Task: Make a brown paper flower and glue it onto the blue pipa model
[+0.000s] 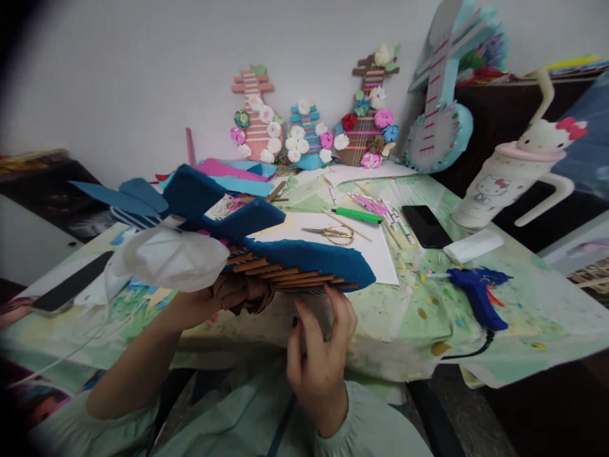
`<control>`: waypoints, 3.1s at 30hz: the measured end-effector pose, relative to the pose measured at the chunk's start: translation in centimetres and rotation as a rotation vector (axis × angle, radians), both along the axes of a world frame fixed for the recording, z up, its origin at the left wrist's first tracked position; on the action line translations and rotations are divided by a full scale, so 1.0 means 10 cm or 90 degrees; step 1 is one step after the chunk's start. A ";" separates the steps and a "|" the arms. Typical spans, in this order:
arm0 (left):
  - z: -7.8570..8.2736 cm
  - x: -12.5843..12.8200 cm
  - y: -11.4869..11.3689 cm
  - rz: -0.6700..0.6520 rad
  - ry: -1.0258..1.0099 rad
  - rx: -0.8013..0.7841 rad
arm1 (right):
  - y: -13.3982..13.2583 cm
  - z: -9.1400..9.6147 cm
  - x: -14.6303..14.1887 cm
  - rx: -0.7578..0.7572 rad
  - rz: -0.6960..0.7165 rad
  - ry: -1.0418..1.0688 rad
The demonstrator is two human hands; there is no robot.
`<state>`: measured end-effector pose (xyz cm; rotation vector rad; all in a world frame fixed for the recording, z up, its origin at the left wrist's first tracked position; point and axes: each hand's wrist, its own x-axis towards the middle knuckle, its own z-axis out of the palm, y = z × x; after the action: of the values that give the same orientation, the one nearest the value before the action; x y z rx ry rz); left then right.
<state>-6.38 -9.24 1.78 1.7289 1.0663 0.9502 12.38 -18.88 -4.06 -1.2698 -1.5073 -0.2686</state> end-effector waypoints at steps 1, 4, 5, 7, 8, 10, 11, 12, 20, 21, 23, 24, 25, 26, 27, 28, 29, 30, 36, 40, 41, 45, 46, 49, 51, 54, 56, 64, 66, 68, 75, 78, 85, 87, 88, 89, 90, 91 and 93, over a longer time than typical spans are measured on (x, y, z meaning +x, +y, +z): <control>0.01 0.01 -0.01 -0.018 0.022 0.012 | 0.00 0.00 0.01 -0.004 -0.001 0.001; 0.02 0.02 -0.01 -0.009 0.045 0.059 | 0.01 0.00 0.04 -0.010 0.000 0.004; 0.03 0.03 0.00 0.003 0.046 0.072 | 0.01 0.00 0.05 -0.011 0.002 0.005; 0.03 0.05 0.01 0.029 0.041 0.082 | 0.02 0.00 0.05 -0.012 0.005 0.009; 0.04 0.06 0.02 0.039 0.033 0.081 | 0.02 0.00 0.05 -0.012 0.005 0.013; 0.05 0.09 0.02 0.054 0.007 0.078 | 0.02 0.00 0.06 -0.013 0.005 0.019; 0.06 0.11 0.02 0.059 -0.012 0.076 | 0.02 0.00 0.06 -0.012 0.004 0.019; 0.07 0.12 0.03 0.066 -0.034 0.075 | 0.02 -0.01 0.06 -0.010 0.003 0.019; 0.13 0.18 0.15 0.077 -0.158 0.005 | 0.00 0.02 0.11 -0.004 0.003 0.037; 0.13 0.19 0.17 0.070 -0.175 -0.011 | 0.01 0.02 0.11 -0.005 0.006 0.036; 0.14 0.21 0.23 0.069 -0.229 -0.048 | 0.02 0.02 0.11 -0.009 0.015 0.032; 0.15 0.22 0.27 0.076 -0.262 -0.072 | 0.02 0.02 0.11 -0.014 0.020 0.032; 0.14 0.23 0.31 0.089 -0.294 -0.099 | 0.02 0.01 0.11 -0.020 0.022 0.033; 0.14 0.23 0.35 0.105 -0.321 -0.132 | 0.02 0.01 0.11 -0.026 0.022 0.035; 0.13 0.23 0.40 0.123 -0.341 -0.170 | 0.03 0.00 0.12 -0.029 0.022 0.037; 0.12 0.23 0.44 0.138 -0.355 -0.212 | 0.03 0.00 0.13 -0.029 0.020 0.039; 0.11 0.23 0.48 0.150 -0.366 -0.256 | 0.03 -0.01 0.15 -0.029 0.014 0.044; 0.10 0.23 0.51 0.155 -0.374 -0.298 | 0.03 -0.01 0.16 -0.028 0.005 0.056; -0.02 0.28 0.60 0.114 -0.365 -0.465 | 0.20 -0.01 0.27 -0.117 0.146 0.453; -0.14 0.32 0.65 0.033 -0.320 -0.524 | 0.34 0.00 0.30 -0.186 0.273 0.690; -0.17 0.32 0.67 0.026 -0.312 -0.532 | 0.37 0.01 0.30 -0.187 0.275 0.730; -0.21 0.26 0.72 0.028 -0.287 -0.571 | 0.42 0.04 0.32 -0.202 0.238 0.842; -0.19 0.24 0.72 0.015 -0.289 -0.582 | 0.42 0.06 0.32 -0.205 0.233 0.863; -0.12 0.20 0.68 -0.037 -0.311 -0.596 | 0.43 0.11 0.34 -0.202 0.226 0.912; -0.07 0.20 0.65 -0.051 -0.319 -0.583 | 0.44 0.14 0.34 -0.203 0.213 0.925; -0.04 0.22 0.62 -0.039 -0.311 -0.561 | 0.44 0.16 0.34 -0.206 0.199 0.914; -0.04 0.23 0.63 -0.031 -0.300 -0.562 | 0.43 0.17 0.34 -0.209 0.197 0.887; -0.07 0.22 0.59 0.010 -0.264 -0.545 | 0.40 0.19 0.36 -0.219 0.219 0.763; -0.08 0.23 0.57 0.000 -0.259 -0.534 | 0.41 0.16 0.36 -0.207 0.221 0.757; -0.10 0.24 0.56 -0.019 -0.253 -0.521 | 0.41 0.13 0.35 -0.202 0.220 0.752; -0.27 0.27 0.57 -0.075 -0.234 -0.478 | 0.40 0.06 0.32 -0.211 0.215 0.747; -0.32 0.28 0.58 -0.063 -0.230 -0.450 | 0.40 0.04 0.30 -0.211 0.228 0.746; -0.37 0.31 0.58 -0.041 -0.182 -0.381 | 0.39 -0.01 0.28 -0.199 0.231 0.735; -0.37 0.32 0.57 -0.034 -0.174 -0.372 | 0.39 -0.02 0.28 -0.196 0.231 0.733; -0.37 0.32 0.57 -0.027 -0.169 -0.367 | 0.39 -0.03 0.28 -0.194 0.232 0.735; -0.37 0.33 0.56 -0.022 -0.164 -0.364 | 0.38 -0.04 0.27 -0.194 0.233 0.737; -0.37 0.34 0.56 -0.019 -0.160 -0.359 | 0.38 -0.04 0.27 -0.195 0.233 0.739; -0.37 0.34 0.55 -0.019 -0.157 -0.354 | 0.38 -0.05 0.28 -0.198 0.232 0.741; -0.37 0.34 0.55 -0.022 -0.161 -0.338 | 0.37 -0.07 0.29 -0.210 0.226 0.752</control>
<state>-2.94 -3.75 -1.90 1.1558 1.0048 0.7531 15.27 -15.15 -4.81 -1.0389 -0.6973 0.8660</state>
